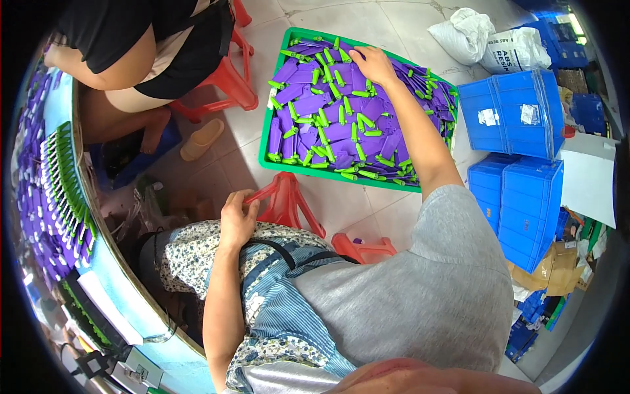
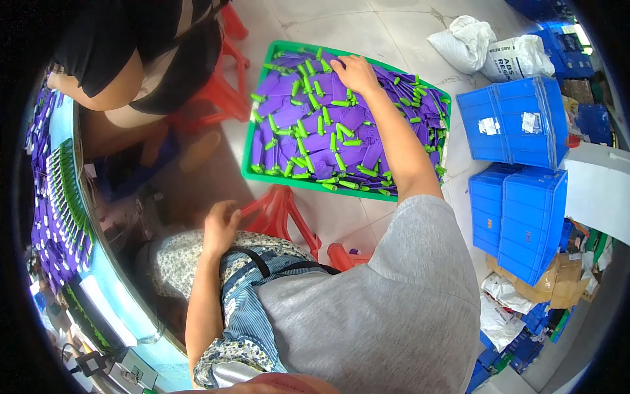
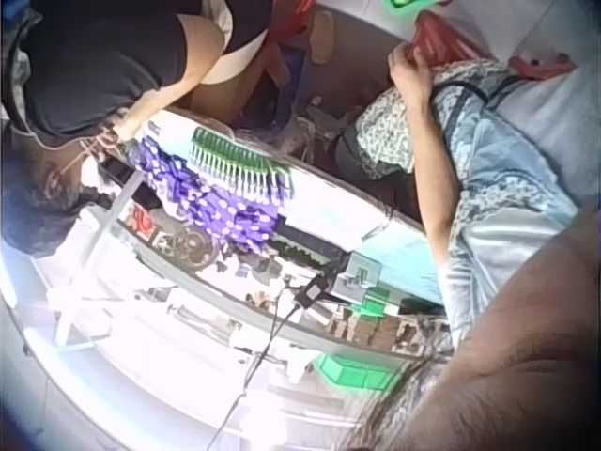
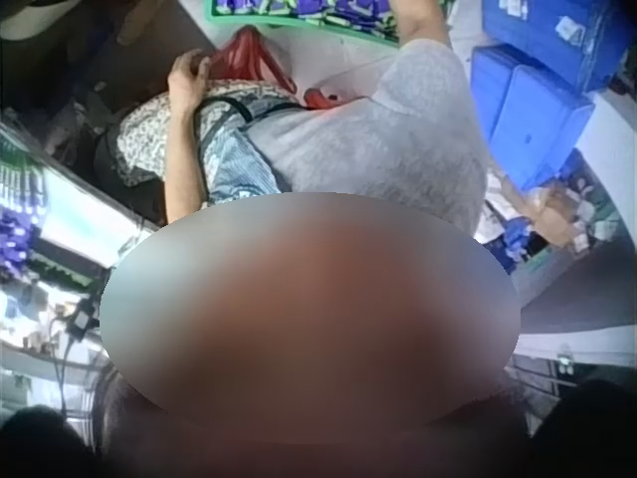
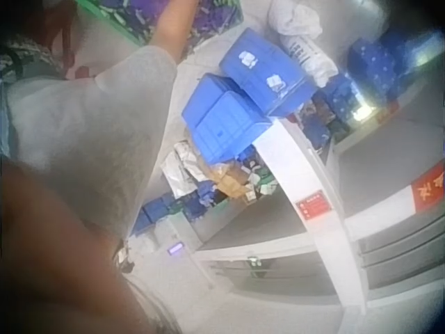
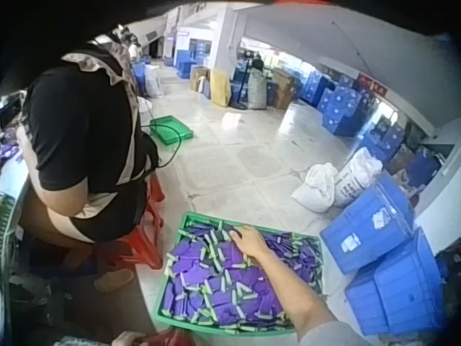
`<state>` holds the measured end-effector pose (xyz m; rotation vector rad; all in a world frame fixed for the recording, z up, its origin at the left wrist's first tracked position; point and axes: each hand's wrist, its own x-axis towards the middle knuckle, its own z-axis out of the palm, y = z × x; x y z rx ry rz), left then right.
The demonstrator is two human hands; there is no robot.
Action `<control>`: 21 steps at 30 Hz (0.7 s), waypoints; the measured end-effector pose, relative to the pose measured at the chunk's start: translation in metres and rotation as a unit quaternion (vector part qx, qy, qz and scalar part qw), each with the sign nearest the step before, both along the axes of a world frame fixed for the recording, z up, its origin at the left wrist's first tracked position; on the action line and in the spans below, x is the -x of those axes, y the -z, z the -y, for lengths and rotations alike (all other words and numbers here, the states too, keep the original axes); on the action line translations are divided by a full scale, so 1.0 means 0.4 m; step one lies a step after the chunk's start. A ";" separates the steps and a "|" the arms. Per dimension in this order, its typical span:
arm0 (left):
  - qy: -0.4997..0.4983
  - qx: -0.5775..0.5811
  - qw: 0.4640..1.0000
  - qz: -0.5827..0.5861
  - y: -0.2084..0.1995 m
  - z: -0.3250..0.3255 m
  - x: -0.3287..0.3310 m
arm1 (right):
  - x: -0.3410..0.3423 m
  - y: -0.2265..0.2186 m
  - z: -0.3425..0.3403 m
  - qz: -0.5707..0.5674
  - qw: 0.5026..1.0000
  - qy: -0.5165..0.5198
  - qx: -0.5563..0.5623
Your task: The person assembles plastic components by attaching green caps onto purple pieces by hand, then gathers the assembled parts and places them into a green plastic tray.
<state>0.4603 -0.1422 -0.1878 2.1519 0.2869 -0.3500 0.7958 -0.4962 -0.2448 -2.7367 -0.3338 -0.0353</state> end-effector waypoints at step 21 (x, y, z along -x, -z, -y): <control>0.009 0.000 0.999 -0.037 -0.007 -0.006 -0.001 | 0.018 -0.038 -0.057 -0.023 0.997 0.033 0.067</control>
